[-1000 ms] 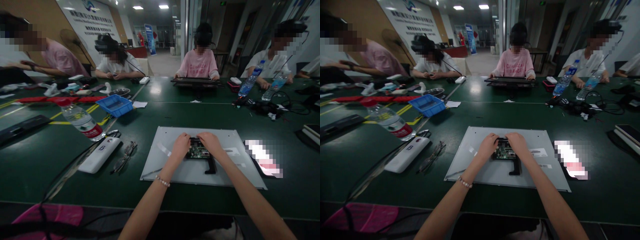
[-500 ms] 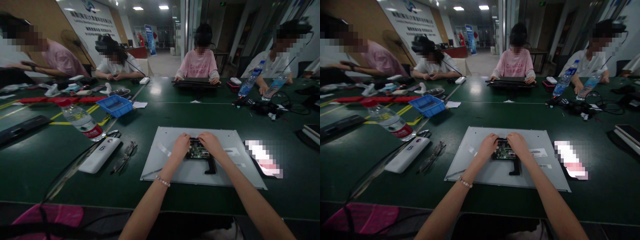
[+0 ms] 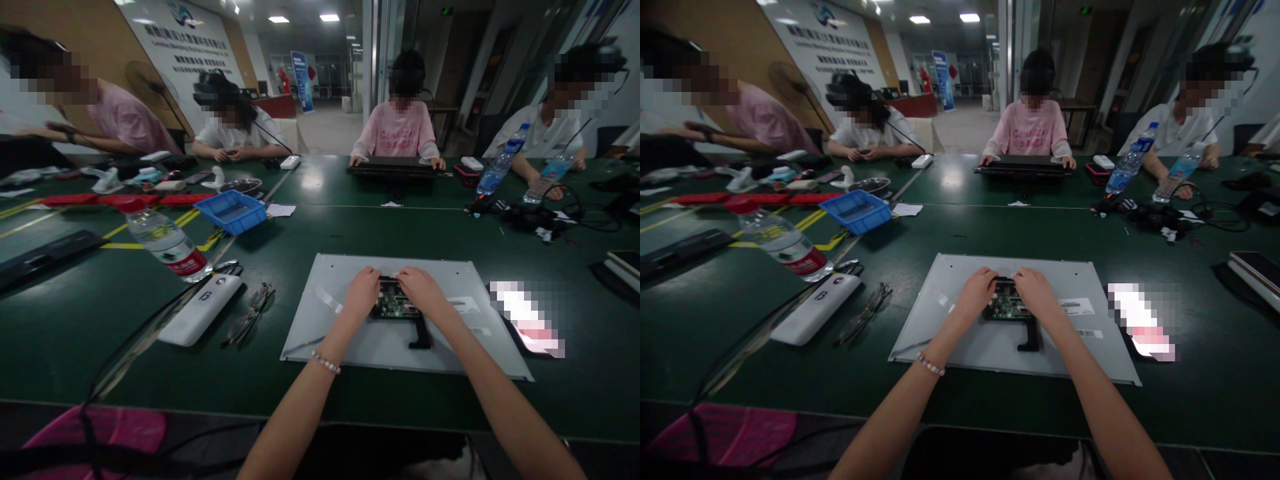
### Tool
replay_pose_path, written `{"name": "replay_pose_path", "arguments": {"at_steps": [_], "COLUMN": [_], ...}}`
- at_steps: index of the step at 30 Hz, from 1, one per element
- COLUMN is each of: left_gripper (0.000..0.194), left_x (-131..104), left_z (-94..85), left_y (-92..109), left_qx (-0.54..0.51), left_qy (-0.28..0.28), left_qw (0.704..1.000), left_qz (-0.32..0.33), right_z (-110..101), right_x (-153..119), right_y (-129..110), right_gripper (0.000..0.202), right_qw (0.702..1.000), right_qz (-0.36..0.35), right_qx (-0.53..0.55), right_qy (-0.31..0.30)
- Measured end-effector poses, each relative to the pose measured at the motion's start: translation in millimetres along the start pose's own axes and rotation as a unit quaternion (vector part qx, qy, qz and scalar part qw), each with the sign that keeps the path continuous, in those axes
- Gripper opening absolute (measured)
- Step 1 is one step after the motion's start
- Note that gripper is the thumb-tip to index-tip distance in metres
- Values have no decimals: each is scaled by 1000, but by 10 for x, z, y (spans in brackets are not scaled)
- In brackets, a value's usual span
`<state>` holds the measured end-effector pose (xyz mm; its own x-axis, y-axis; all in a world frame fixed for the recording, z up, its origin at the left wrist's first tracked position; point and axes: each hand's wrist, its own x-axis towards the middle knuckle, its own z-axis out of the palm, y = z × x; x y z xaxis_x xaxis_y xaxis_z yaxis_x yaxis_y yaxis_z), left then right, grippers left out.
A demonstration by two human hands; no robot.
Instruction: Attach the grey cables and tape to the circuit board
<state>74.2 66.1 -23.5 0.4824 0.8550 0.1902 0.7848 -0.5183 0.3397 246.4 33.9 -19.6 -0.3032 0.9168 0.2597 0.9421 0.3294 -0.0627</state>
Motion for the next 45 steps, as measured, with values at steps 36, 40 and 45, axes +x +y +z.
{"name": "replay_pose_path", "arguments": {"at_steps": [36, 40, 45], "left_gripper": [20, 23, 26], "left_x": [-54, -49, -25], "left_z": [-155, -181, -317], "left_y": [82, 97, 136], "left_qx": [71, 73, 60], "left_qy": [3, 12, 41], "left_qw": [997, 997, 997], "left_qz": [7, 4, 14], "right_z": [113, 129, 79], "right_x": [-1242, -1180, -1129], "right_y": [128, 196, 216], "right_gripper": [41, 32, 31], "right_qw": [980, 982, 990], "right_qz": [50, 52, 54], "right_qx": [191, 174, 124], "right_qy": [29, 43, 44]}}
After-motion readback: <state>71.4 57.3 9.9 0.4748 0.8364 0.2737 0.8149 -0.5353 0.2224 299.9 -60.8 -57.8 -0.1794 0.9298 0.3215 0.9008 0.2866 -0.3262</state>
